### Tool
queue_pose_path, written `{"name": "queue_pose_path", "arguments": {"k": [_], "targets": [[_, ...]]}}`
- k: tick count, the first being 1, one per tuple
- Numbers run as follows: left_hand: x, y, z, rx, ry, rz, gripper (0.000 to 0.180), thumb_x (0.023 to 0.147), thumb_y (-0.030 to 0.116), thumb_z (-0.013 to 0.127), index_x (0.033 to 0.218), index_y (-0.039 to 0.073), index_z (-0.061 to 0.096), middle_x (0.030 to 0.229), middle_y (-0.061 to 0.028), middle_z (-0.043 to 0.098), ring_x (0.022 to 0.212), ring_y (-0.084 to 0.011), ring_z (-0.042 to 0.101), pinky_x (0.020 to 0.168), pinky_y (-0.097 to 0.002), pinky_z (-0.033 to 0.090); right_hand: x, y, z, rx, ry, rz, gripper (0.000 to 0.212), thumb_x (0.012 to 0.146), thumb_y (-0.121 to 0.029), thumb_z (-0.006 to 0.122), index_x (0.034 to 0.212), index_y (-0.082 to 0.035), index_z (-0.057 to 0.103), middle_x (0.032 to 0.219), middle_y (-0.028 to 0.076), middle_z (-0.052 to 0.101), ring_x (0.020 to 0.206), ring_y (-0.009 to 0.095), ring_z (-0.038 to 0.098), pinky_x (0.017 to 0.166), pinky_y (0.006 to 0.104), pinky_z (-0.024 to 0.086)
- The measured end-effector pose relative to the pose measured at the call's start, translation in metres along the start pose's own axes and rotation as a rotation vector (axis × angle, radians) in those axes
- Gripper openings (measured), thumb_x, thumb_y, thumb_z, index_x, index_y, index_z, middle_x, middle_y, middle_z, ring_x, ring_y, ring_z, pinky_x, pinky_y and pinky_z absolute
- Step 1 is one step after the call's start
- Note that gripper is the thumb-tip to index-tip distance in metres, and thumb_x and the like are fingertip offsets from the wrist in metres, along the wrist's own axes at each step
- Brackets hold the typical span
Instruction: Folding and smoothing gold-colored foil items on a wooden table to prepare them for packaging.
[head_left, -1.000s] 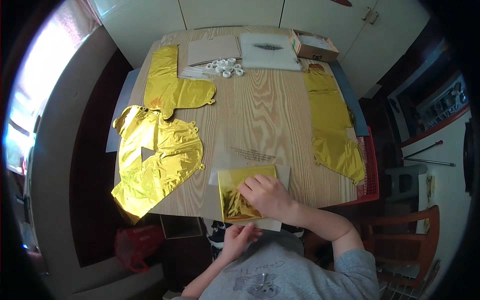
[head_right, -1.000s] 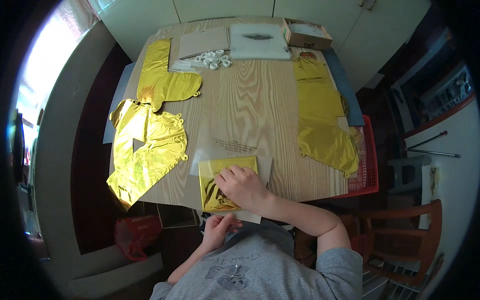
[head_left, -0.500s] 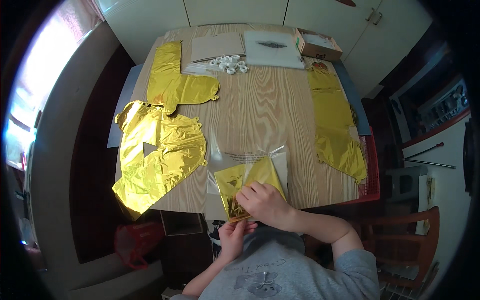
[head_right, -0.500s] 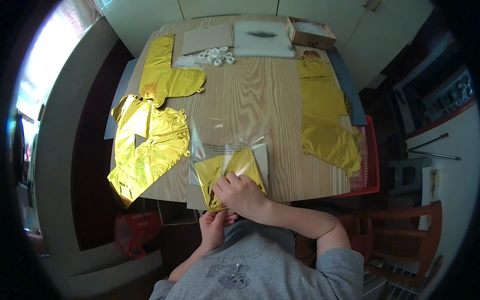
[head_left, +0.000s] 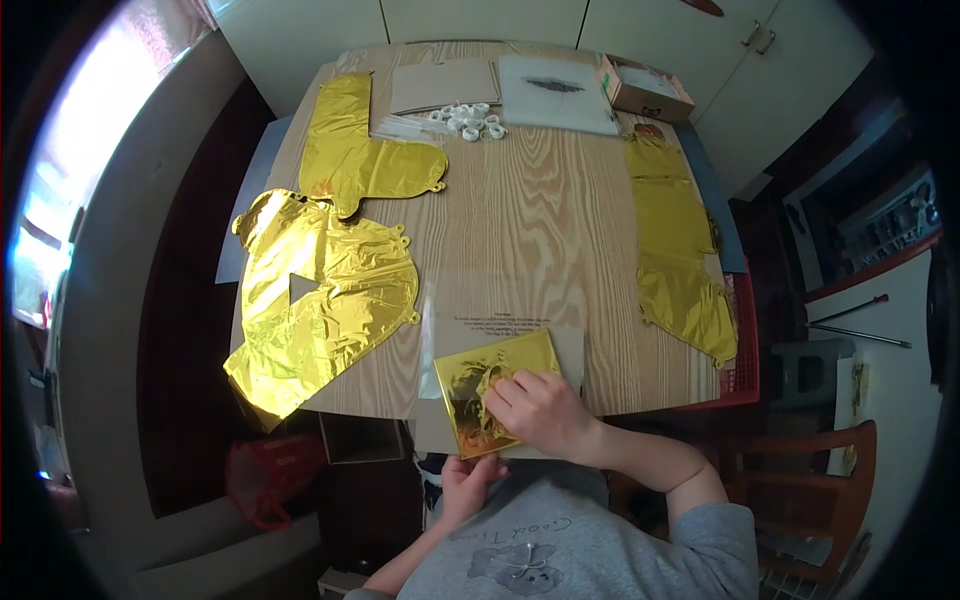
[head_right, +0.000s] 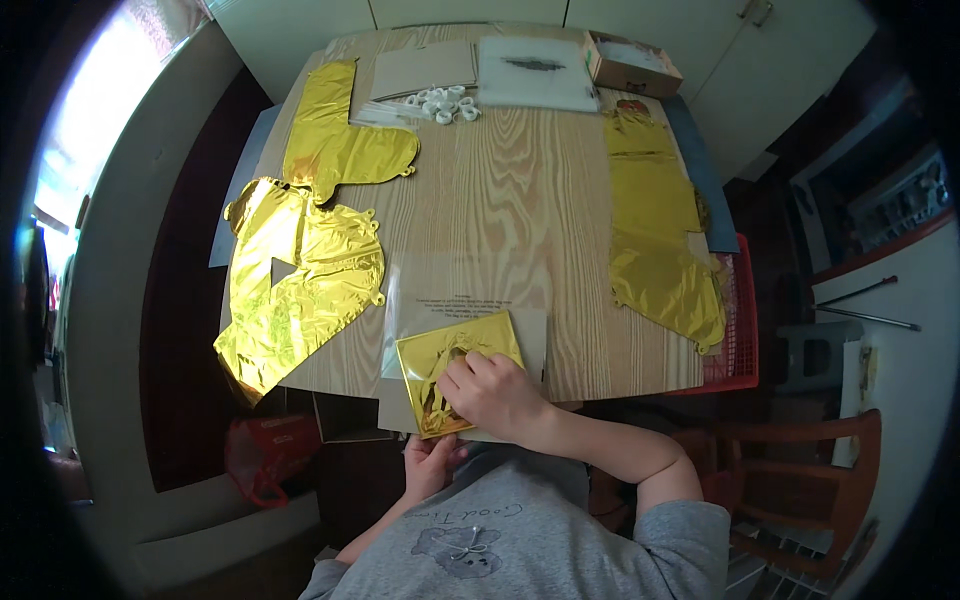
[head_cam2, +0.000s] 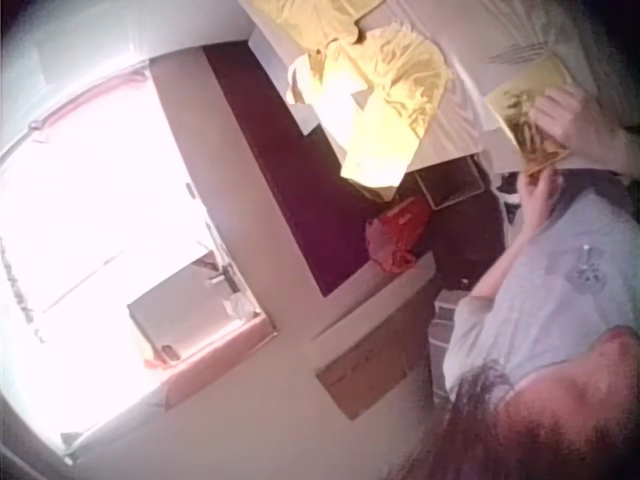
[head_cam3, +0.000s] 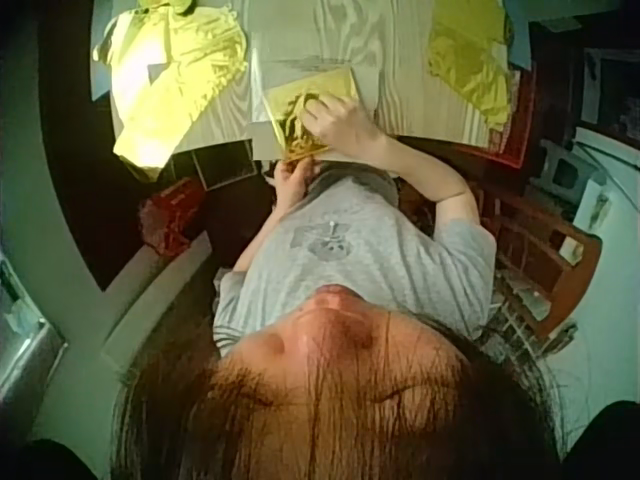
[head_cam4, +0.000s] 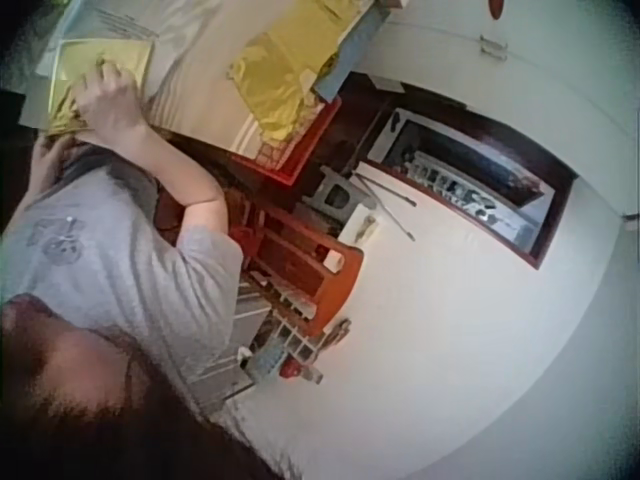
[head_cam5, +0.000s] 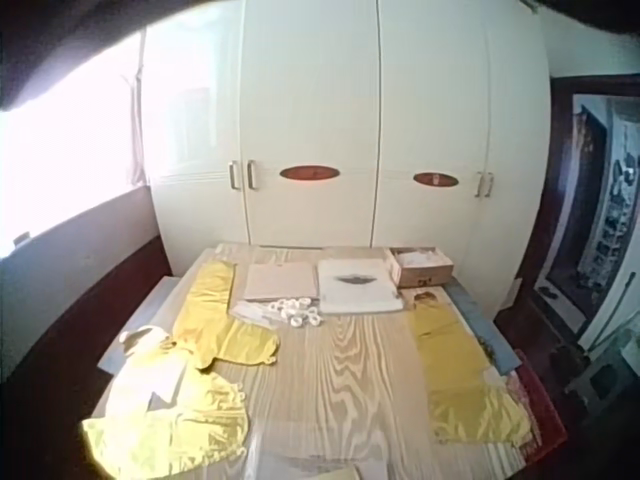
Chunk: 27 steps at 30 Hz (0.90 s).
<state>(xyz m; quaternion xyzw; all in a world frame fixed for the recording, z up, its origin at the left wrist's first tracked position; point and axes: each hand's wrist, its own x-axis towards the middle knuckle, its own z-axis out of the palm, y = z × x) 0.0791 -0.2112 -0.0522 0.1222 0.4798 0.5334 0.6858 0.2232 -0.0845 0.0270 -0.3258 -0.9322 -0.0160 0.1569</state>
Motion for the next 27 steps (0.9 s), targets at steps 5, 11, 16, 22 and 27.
{"name": "queue_pose_path", "arguments": {"k": [5, 11, 16, 22, 27], "targets": [[0.013, -0.009, -0.017, -0.146, -0.204, -0.059, 0.024, 0.095, 0.003, 0.054, 0.118, -0.002, 0.056, 0.109, -0.0101, 0.065, 0.088, -0.0176, 0.067, 0.066, -0.0256, 0.054, -0.001, -0.002, 0.001, 0.011, -0.003, 0.011, 0.013, 0.071, -0.018, 0.06, 0.081, -0.011, 0.058, 0.075, 0.001, 0.051, 0.072, 0.015, 0.056, 0.061, 0.0275, 0.049], [0.004, -0.007, -0.016, 0.055, -0.259, -0.053, 0.021, 0.097, 0.006, 0.052, 0.114, -0.003, 0.06, 0.099, -0.011, 0.069, 0.083, -0.0155, 0.067, 0.065, -0.0251, 0.053, -0.003, -0.009, -0.004, 0.011, -0.053, -0.035, 0.014, 0.071, -0.018, 0.06, 0.082, -0.01, 0.058, 0.076, 0.001, 0.052, 0.072, 0.015, 0.057, 0.06, 0.0267, 0.049], [-0.005, -0.001, -0.026, 0.18, -0.198, -0.176, 0.018, 0.098, 0.01, 0.05, 0.105, -0.002, 0.062, 0.08, -0.0105, 0.069, 0.063, -0.0132, 0.06, 0.057, -0.0228, 0.047, -0.005, -0.016, -0.002, 0.082, -0.04, -0.069, 0.014, 0.071, -0.018, 0.06, 0.083, -0.01, 0.058, 0.075, 0.001, 0.052, 0.073, 0.015, 0.057, 0.059, 0.026, 0.048], [-0.006, -0.006, -0.019, 0.181, -0.076, -0.156, 0.014, 0.097, 0.011, 0.052, 0.098, 0.001, 0.062, 0.067, -0.0085, 0.064, 0.053, -0.0117, 0.053, 0.048, -0.0229, 0.04, -0.002, -0.021, -0.006, 0.071, -0.024, -0.078, 0.013, 0.071, -0.018, 0.06, 0.082, -0.011, 0.058, 0.074, 0.001, 0.051, 0.071, 0.015, 0.056, 0.058, 0.0256, 0.048], [-0.003, -0.006, -0.014, 0.301, -0.017, -0.143, 0.013, 0.095, 0.015, 0.056, 0.097, 0.004, 0.061, 0.065, -0.0057, 0.061, 0.053, -0.0112, 0.051, 0.048, -0.0231, 0.038, -0.004, -0.017, -0.004, 0.073, -0.017, -0.052, 0.012, 0.071, -0.017, 0.06, 0.081, -0.011, 0.057, 0.073, 0.001, 0.05, 0.069, 0.015, 0.056, 0.056, 0.0258, 0.047]]}}
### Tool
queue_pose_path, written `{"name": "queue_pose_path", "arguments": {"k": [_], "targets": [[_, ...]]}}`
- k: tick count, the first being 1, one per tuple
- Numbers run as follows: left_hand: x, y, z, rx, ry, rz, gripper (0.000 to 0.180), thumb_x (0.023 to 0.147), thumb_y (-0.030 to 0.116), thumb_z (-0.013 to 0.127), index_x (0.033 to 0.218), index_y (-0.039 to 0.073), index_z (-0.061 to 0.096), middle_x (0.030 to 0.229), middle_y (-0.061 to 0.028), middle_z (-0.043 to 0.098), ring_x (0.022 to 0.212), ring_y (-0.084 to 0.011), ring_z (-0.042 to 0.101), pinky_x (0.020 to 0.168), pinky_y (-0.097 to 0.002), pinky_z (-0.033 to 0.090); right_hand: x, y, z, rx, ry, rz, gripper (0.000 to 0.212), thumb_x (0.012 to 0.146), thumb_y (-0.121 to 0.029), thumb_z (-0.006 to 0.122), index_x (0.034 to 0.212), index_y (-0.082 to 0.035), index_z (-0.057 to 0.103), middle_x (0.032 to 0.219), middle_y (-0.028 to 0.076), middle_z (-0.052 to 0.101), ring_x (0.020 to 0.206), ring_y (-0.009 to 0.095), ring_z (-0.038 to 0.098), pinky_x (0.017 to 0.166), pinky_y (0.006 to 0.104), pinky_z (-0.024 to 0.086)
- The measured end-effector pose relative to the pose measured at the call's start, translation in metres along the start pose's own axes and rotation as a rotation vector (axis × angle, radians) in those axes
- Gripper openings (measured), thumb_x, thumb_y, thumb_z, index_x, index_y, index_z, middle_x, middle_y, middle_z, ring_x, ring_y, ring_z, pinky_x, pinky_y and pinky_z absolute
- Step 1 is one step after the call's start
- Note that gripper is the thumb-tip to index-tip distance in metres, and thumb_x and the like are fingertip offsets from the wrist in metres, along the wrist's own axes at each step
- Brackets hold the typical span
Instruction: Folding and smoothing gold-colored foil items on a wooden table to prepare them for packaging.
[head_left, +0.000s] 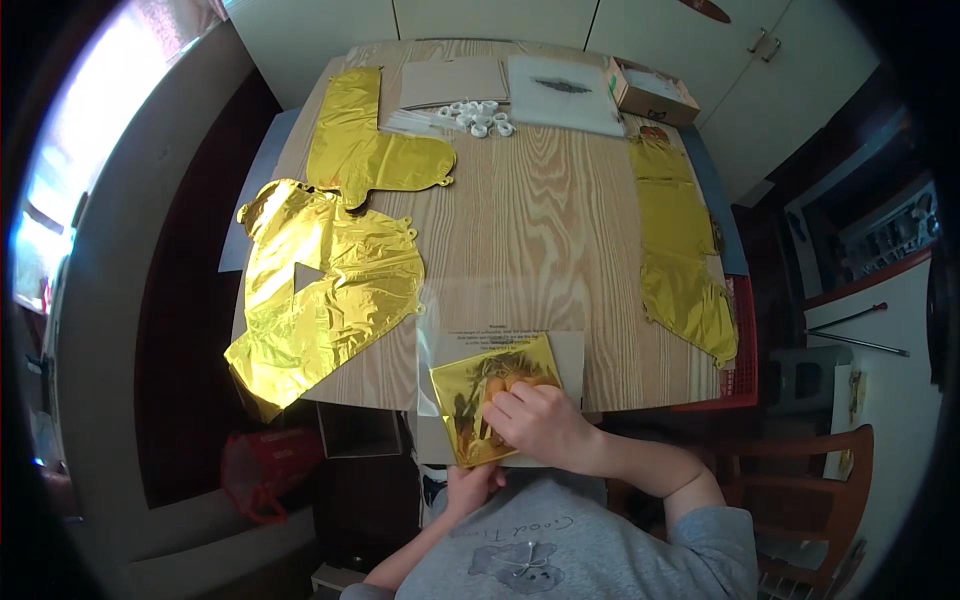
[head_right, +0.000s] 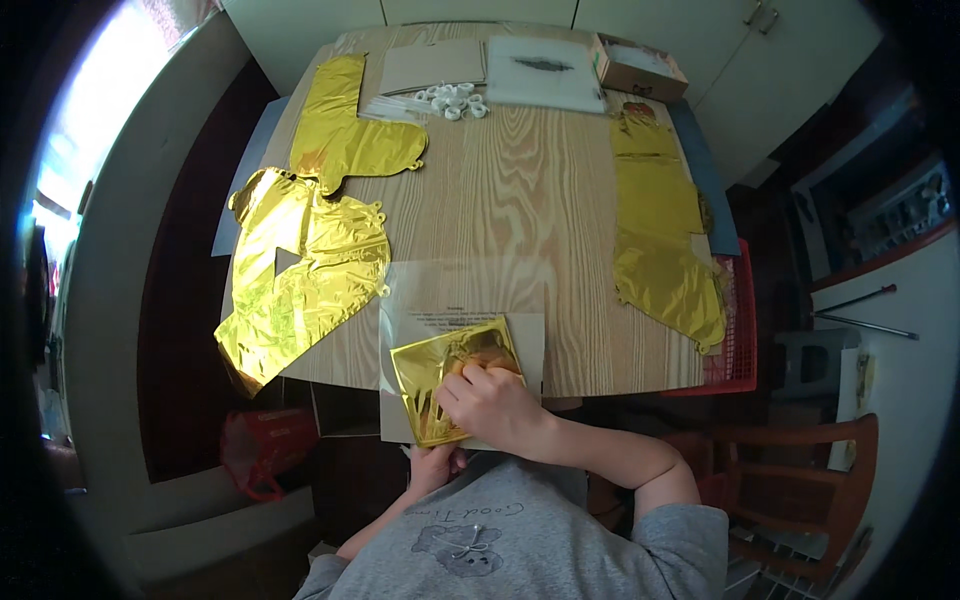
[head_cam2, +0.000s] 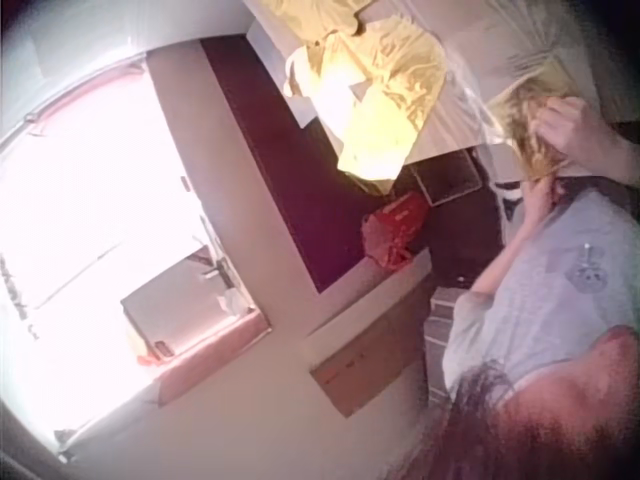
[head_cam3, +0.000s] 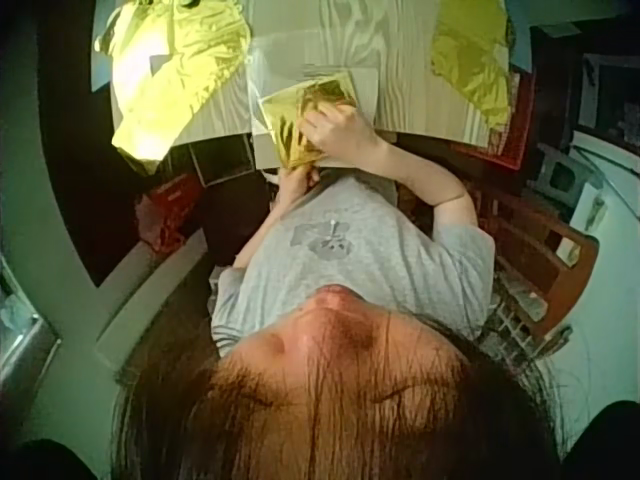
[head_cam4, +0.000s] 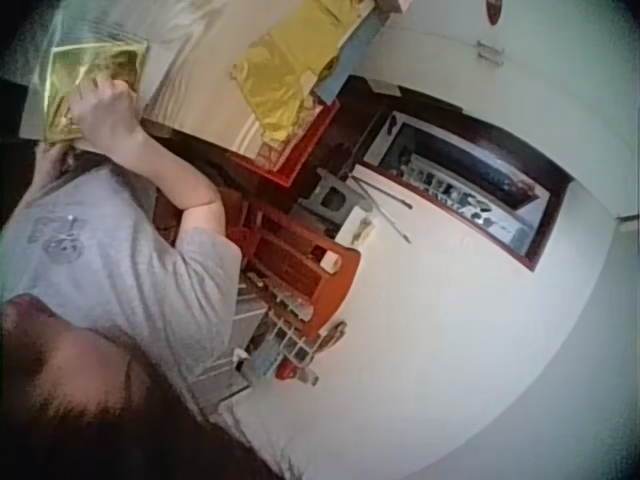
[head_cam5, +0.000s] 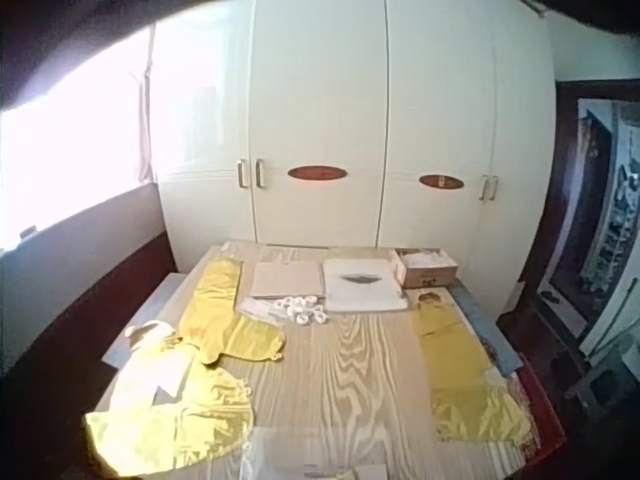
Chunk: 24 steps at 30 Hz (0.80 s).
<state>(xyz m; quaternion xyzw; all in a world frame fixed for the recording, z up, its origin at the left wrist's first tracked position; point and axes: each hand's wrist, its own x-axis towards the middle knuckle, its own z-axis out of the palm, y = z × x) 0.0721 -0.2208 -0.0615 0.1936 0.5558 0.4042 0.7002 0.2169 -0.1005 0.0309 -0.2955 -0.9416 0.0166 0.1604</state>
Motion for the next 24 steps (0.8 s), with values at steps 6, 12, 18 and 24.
{"name": "queue_pose_path", "arguments": {"k": [6, 12, 18, 24], "targets": [[0.027, -0.046, -0.023, 0.048, -0.089, 0.206, 0.01, 0.094, 0.006, 0.05, 0.096, 0.005, 0.061, 0.079, -0.0048, 0.064, 0.056, -0.0111, 0.053, 0.047, -0.0255, 0.039, -0.002, 0.0, 0.004, 0.027, 0.013, -0.009, 0.01, 0.072, -0.016, 0.061, 0.08, -0.011, 0.056, 0.072, 0.001, 0.05, 0.068, 0.015, 0.055, 0.055, 0.0262, 0.047], [0.018, -0.003, 0.016, -0.469, 0.025, 0.248, 0.015, 0.089, -0.002, 0.051, 0.099, 0.006, 0.06, 0.085, -0.002, 0.062, 0.062, -0.01, 0.055, 0.047, -0.0252, 0.04, -0.002, -0.002, 0.005, 0.035, 0.015, -0.003, 0.01, 0.073, -0.016, 0.061, 0.079, -0.01, 0.056, 0.072, 0.001, 0.05, 0.068, 0.014, 0.056, 0.055, 0.0259, 0.047], [0.019, 0.011, 0.025, -0.293, 0.053, 0.211, 0.015, 0.086, -0.002, 0.055, 0.097, 0.006, 0.06, 0.083, -0.0007, 0.062, 0.059, -0.0081, 0.055, 0.049, -0.0245, 0.042, -0.002, -0.001, 0.001, 0.026, 0.02, 0.022, 0.012, 0.072, -0.017, 0.061, 0.081, -0.01, 0.057, 0.072, 0.001, 0.05, 0.07, 0.015, 0.056, 0.058, 0.0269, 0.048], [0.021, 0.003, 0.027, -0.286, 0.041, 0.277, 0.008, 0.087, 0.001, 0.056, 0.092, 0.003, 0.062, 0.079, -0.0033, 0.063, 0.061, -0.01, 0.057, 0.05, -0.0242, 0.043, -0.006, -0.001, -0.004, 0.052, 0.011, 0.042, 0.021, 0.069, -0.021, 0.062, 0.086, -0.009, 0.058, 0.075, 0.001, 0.052, 0.072, 0.017, 0.056, 0.059, 0.0278, 0.047]]}}
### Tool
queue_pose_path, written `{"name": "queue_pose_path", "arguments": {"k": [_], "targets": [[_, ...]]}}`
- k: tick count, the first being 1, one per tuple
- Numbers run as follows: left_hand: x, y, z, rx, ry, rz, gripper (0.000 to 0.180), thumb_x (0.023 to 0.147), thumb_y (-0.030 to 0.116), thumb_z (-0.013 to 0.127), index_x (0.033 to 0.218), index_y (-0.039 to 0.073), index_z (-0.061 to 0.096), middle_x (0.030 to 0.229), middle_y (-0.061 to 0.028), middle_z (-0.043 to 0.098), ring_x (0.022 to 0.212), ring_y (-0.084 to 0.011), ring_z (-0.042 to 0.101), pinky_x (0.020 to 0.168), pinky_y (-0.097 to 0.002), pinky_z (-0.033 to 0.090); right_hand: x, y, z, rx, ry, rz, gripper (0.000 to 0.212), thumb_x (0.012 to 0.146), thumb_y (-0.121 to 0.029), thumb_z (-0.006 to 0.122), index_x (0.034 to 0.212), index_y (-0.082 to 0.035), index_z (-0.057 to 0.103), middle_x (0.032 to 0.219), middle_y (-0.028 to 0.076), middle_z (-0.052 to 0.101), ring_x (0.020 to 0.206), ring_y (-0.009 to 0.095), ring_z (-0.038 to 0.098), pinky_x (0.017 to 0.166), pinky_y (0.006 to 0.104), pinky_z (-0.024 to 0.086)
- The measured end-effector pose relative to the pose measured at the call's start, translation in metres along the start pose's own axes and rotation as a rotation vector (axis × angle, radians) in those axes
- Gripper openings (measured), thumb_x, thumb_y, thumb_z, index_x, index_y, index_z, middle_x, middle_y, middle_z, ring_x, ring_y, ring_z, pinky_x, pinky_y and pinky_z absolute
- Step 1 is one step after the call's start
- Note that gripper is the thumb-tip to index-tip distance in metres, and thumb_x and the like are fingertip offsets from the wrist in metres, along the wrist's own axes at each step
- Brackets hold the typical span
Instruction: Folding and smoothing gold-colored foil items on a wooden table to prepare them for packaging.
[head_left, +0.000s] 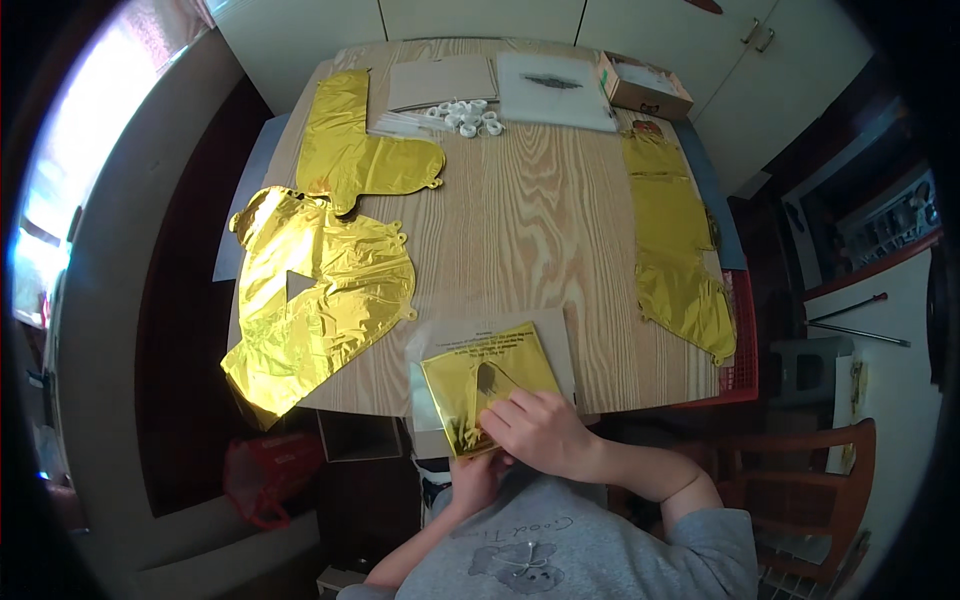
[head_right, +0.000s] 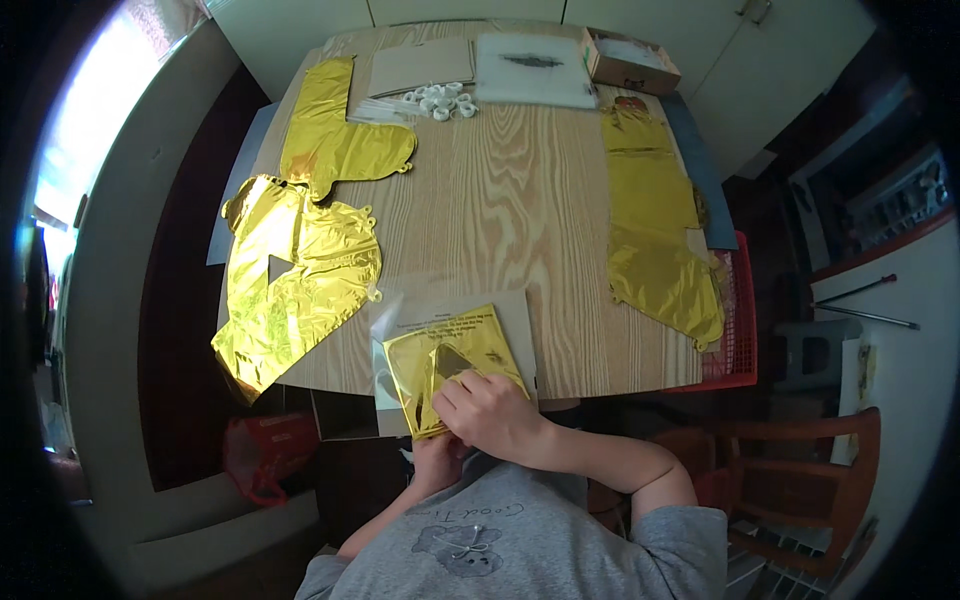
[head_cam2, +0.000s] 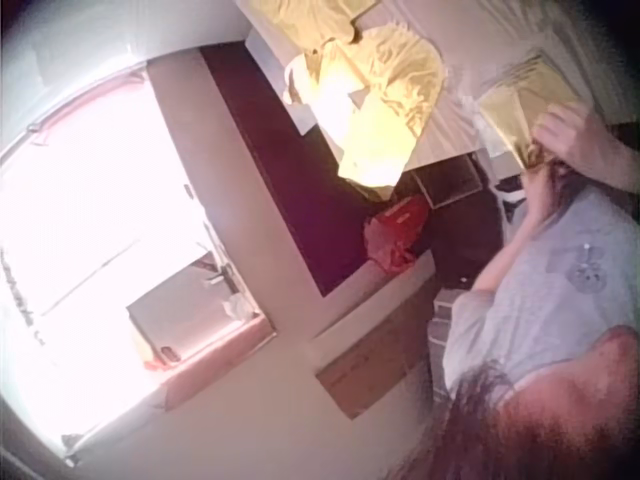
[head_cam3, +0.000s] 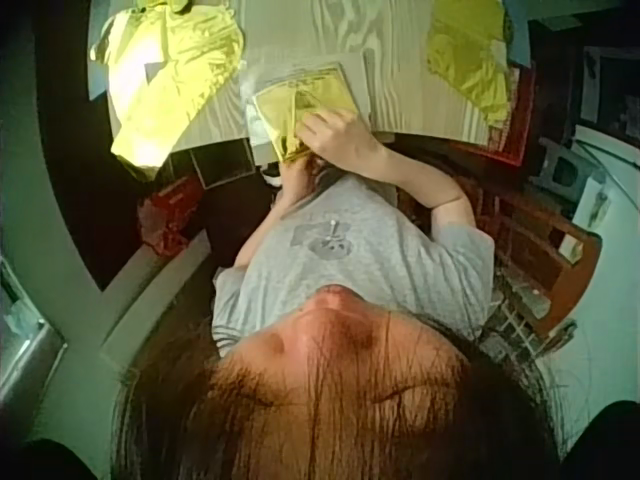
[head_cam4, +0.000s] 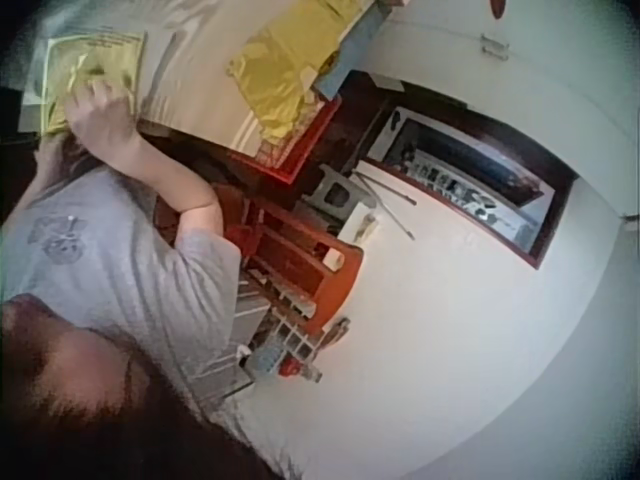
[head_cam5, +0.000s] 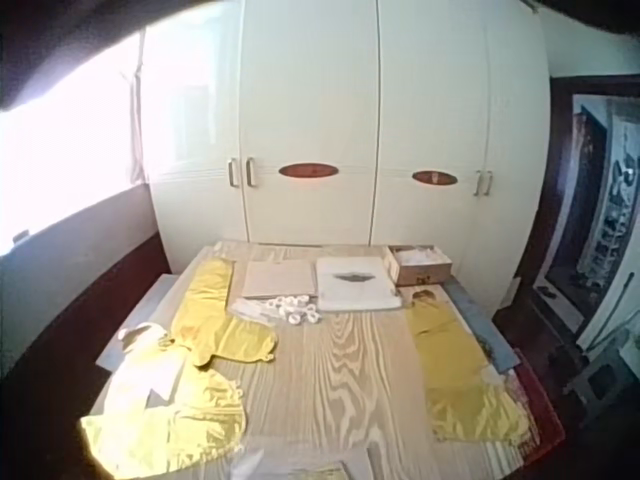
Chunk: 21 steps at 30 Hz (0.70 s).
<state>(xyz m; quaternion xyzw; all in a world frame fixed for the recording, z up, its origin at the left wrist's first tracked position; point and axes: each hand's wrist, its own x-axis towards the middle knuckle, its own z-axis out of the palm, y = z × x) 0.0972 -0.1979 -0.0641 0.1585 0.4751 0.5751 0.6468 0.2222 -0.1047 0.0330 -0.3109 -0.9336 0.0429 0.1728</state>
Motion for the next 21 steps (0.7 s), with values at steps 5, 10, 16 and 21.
{"name": "queue_pose_path", "arguments": {"k": [5, 10, 16, 21], "targets": [[-0.002, 0.015, 0.006, -0.042, 0.013, -0.095, 0.007, 0.087, 0.002, 0.057, 0.085, 0.001, 0.063, 0.071, -0.0052, 0.063, 0.058, -0.0103, 0.056, 0.048, -0.0232, 0.041, -0.003, -0.001, 0.0, -0.025, -0.028, -0.011, 0.024, 0.068, -0.024, 0.063, 0.087, -0.009, 0.059, 0.077, 0.0, 0.052, 0.074, 0.016, 0.056, 0.061, 0.0279, 0.046], [0.002, 0.018, 0.014, 0.021, 0.06, -0.061, 0.006, 0.085, 0.0, 0.055, 0.083, 0.001, 0.061, 0.069, -0.0048, 0.062, 0.055, -0.0101, 0.055, 0.047, -0.0238, 0.041, -0.008, -0.001, 0.003, -0.046, -0.009, -0.029, 0.027, 0.069, -0.024, 0.062, 0.091, -0.009, 0.061, 0.079, -0.001, 0.053, 0.078, 0.015, 0.057, 0.066, 0.0277, 0.045], [0.009, 0.021, 0.028, 0.04, 0.109, -0.016, 0.009, 0.085, -0.001, 0.054, 0.085, 0.0, 0.062, 0.073, -0.0037, 0.063, 0.06, -0.008, 0.055, 0.048, -0.0239, 0.041, -0.021, 0.004, 0.001, 0.09, 0.04, -0.047, 0.042, 0.069, -0.025, 0.069, 0.107, -0.011, 0.062, 0.097, 0.002, 0.055, 0.098, 0.019, 0.053, 0.088, 0.0366, 0.042], [0.011, 0.011, 0.017, 0.128, -0.036, -0.09, 0.006, 0.092, 0.01, 0.059, 0.09, 0.004, 0.062, 0.071, -0.0002, 0.059, 0.057, -0.0077, 0.051, 0.051, -0.0218, 0.038, -0.035, 0.011, 0.007, 0.062, 0.065, 0.011, 0.054, 0.067, -0.025, 0.073, 0.117, -0.013, 0.06, 0.111, 0.003, 0.053, 0.107, 0.021, 0.05, 0.095, 0.0423, 0.039]]}}
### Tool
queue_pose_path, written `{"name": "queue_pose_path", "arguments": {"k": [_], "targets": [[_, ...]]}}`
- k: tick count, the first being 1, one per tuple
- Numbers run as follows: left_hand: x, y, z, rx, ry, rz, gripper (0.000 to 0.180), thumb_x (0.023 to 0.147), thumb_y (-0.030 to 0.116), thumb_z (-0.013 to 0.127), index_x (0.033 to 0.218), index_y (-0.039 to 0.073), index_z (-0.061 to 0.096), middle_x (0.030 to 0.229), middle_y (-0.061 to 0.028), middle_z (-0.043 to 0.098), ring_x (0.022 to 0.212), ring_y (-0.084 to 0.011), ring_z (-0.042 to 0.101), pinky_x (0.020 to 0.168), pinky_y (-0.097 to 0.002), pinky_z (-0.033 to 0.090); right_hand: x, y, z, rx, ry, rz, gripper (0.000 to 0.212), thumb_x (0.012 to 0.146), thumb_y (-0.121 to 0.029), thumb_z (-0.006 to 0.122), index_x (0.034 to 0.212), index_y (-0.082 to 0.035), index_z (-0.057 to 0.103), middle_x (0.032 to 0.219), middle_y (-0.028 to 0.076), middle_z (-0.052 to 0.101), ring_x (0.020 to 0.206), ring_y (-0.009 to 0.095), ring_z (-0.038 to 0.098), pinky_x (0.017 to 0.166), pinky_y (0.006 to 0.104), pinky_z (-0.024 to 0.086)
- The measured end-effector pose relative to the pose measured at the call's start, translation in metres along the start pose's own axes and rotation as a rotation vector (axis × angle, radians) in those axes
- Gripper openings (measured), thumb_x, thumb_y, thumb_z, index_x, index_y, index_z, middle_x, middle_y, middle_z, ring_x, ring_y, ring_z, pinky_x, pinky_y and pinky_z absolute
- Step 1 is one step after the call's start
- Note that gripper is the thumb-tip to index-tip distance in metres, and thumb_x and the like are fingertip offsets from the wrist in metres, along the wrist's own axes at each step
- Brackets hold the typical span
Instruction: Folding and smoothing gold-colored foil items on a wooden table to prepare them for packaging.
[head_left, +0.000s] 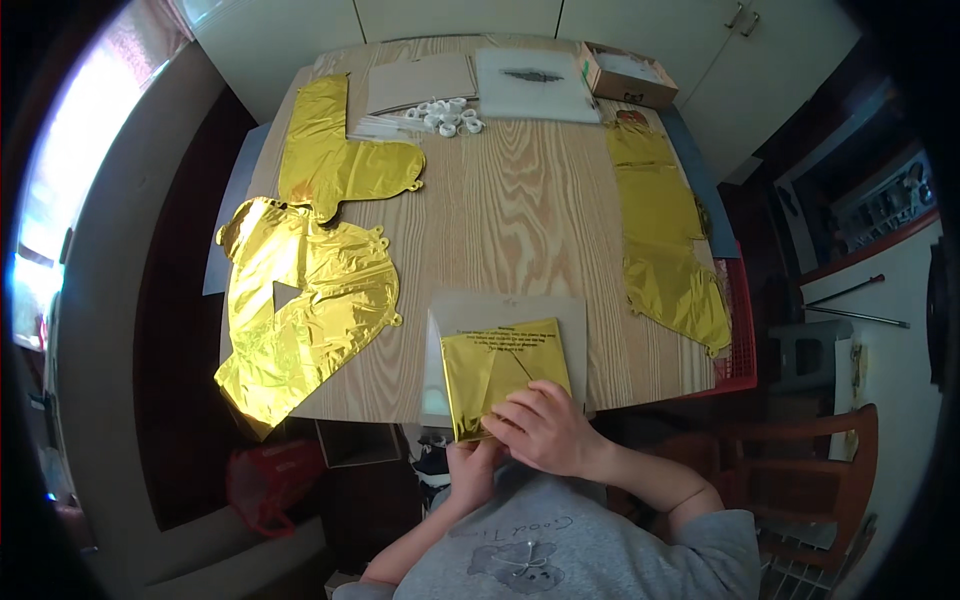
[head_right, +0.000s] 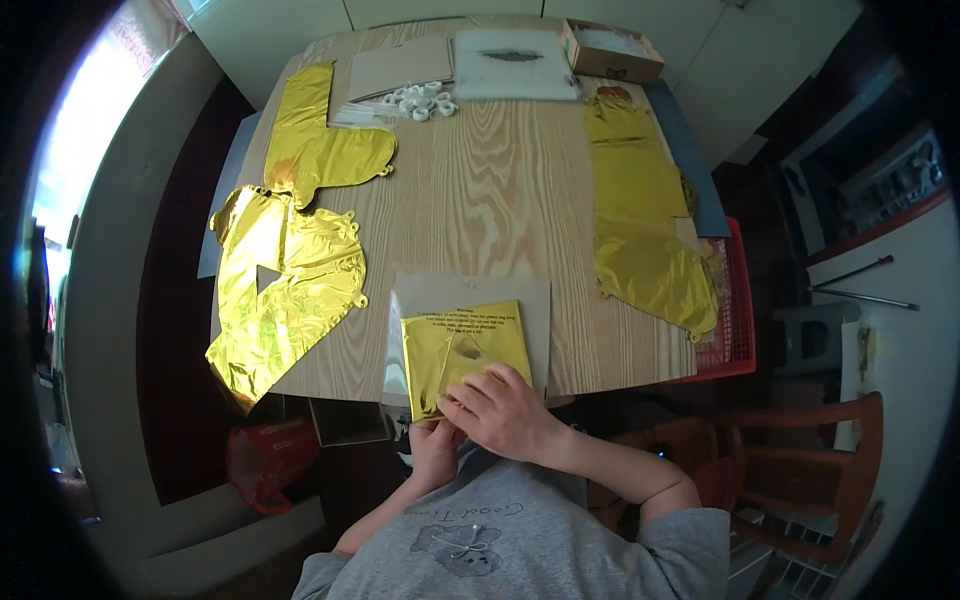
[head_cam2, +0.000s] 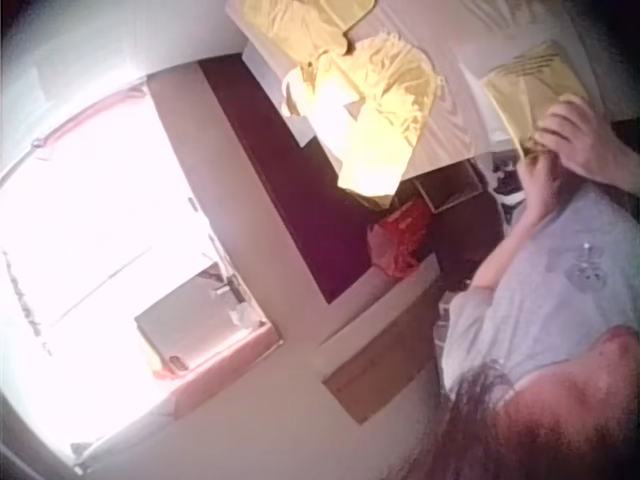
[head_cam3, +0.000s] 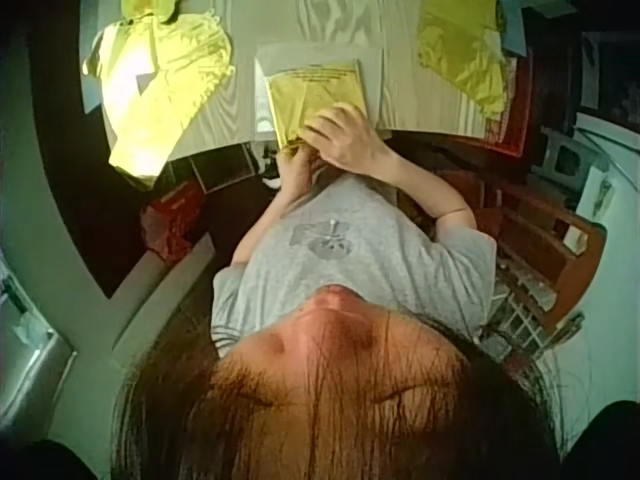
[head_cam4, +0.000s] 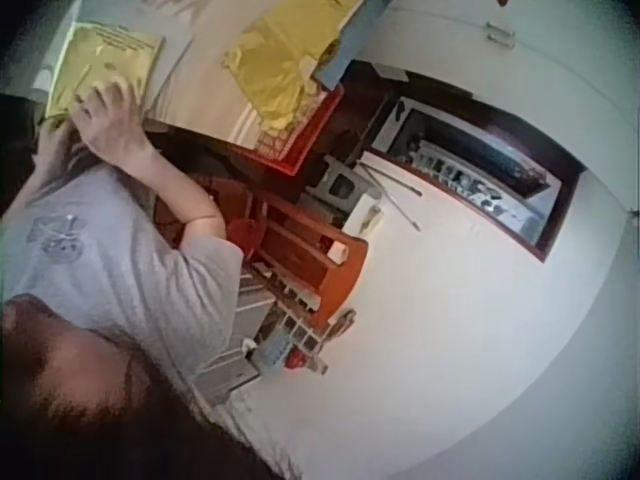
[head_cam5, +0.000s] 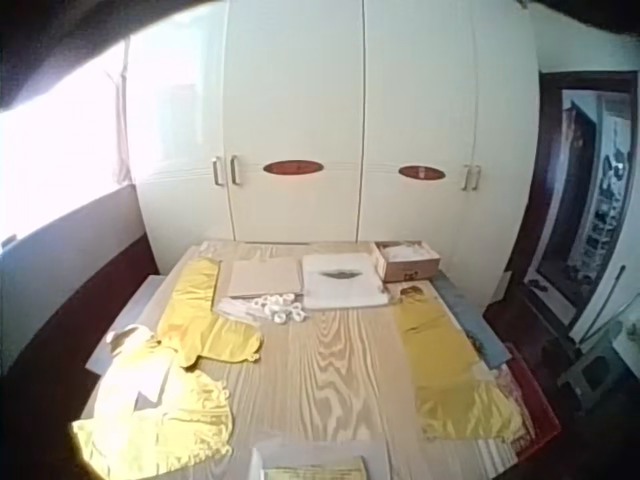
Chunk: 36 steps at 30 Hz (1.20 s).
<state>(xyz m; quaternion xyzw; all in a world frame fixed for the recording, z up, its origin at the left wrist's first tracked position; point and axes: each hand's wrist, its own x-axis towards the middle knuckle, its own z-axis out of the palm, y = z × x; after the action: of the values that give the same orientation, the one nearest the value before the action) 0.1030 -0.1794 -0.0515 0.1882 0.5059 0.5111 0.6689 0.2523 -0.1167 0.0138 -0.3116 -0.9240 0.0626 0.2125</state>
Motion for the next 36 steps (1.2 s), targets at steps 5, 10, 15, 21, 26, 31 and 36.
{"name": "queue_pose_path", "arguments": {"k": [5, 10, 15, 21, 26, 31, 36], "targets": [[0.002, -0.01, -0.014, 0.1, -0.091, 0.024, 0.019, 0.097, 0.016, 0.055, 0.086, 0.002, 0.064, 0.07, -0.0022, 0.061, 0.057, -0.0077, 0.051, 0.052, -0.0222, 0.039, -0.004, 0.004, 0.009, -0.01, 0.065, 0.023, 0.048, 0.07, -0.025, 0.07, 0.115, -0.013, 0.061, 0.113, 0.002, 0.054, 0.108, 0.02, 0.051, 0.097, 0.0436, 0.039], [0.004, 0.0, -0.011, 0.224, -0.199, 0.075, 0.026, 0.1, 0.016, 0.05, 0.087, -0.002, 0.065, 0.074, -0.0048, 0.066, 0.063, -0.0091, 0.058, 0.056, -0.0224, 0.045, -0.003, 0.002, 0.015, -0.058, 0.112, 0.072, 0.041, 0.073, -0.024, 0.066, 0.112, -0.013, 0.062, 0.114, 0.002, 0.055, 0.109, 0.02, 0.051, 0.098, 0.046, 0.039], [0.005, 0.002, -0.011, 0.211, -0.173, 0.034, 0.027, 0.1, 0.015, 0.049, 0.089, -0.002, 0.066, 0.074, -0.0072, 0.066, 0.06, -0.0108, 0.059, 0.055, -0.0239, 0.047, -0.001, 0.002, 0.014, -0.067, 0.128, 0.105, 0.038, 0.074, -0.023, 0.065, 0.111, -0.013, 0.063, 0.114, 0.002, 0.055, 0.109, 0.019, 0.052, 0.098, 0.0467, 0.039], [0.004, 0.001, -0.011, 0.12, -0.139, -0.052, 0.025, 0.1, 0.016, 0.049, 0.091, -0.001, 0.065, 0.076, -0.0067, 0.068, 0.066, -0.0101, 0.062, 0.058, -0.0228, 0.048, -0.006, 0.008, 0.005, -0.029, 0.112, 0.054, 0.032, 0.075, -0.023, 0.067, 0.105, -0.012, 0.063, 0.111, 0.002, 0.058, 0.105, 0.02, 0.056, 0.097, 0.0454, 0.04], [-0.01, 0.017, -0.023, 0.296, -0.136, -0.122, 0.022, 0.099, 0.015, 0.051, 0.097, -0.002, 0.064, 0.08, -0.0095, 0.069, 0.07, -0.0125, 0.065, 0.061, -0.0238, 0.05, -0.006, 0.004, 0.003, 0.059, 0.111, 0.147, 0.024, 0.079, -0.022, 0.062, 0.1, -0.01, 0.062, 0.112, 0.004, 0.058, 0.109, 0.019, 0.054, 0.098, 0.0419, 0.039], [-0.025, 0.047, -0.004, 0.054, -0.128, -0.222, 0.026, 0.099, 0.017, 0.052, 0.109, -0.004, 0.064, 0.09, -0.0154, 0.071, 0.077, -0.0198, 0.07, 0.067, -0.0288, 0.056, -0.017, 0.013, -0.009, -0.025, 0.127, 0.123, 0.024, 0.078, -0.018, 0.062, 0.1, -0.008, 0.064, 0.108, 0.004, 0.061, 0.103, 0.019, 0.057, 0.092, 0.0375, 0.043], [-0.028, 0.057, -0.006, 0.012, -0.235, -0.371, 0.03, 0.099, 0.016, 0.051, 0.119, -0.004, 0.058, 0.103, -0.0175, 0.069, 0.09, -0.0227, 0.069, 0.075, -0.0312, 0.057, -0.025, 0.022, -0.009, -0.095, 0.134, 0.084, 0.023, 0.077, -0.015, 0.062, 0.098, -0.006, 0.065, 0.103, 0.004, 0.063, 0.097, 0.019, 0.061, 0.086, 0.0334, 0.047]]}}
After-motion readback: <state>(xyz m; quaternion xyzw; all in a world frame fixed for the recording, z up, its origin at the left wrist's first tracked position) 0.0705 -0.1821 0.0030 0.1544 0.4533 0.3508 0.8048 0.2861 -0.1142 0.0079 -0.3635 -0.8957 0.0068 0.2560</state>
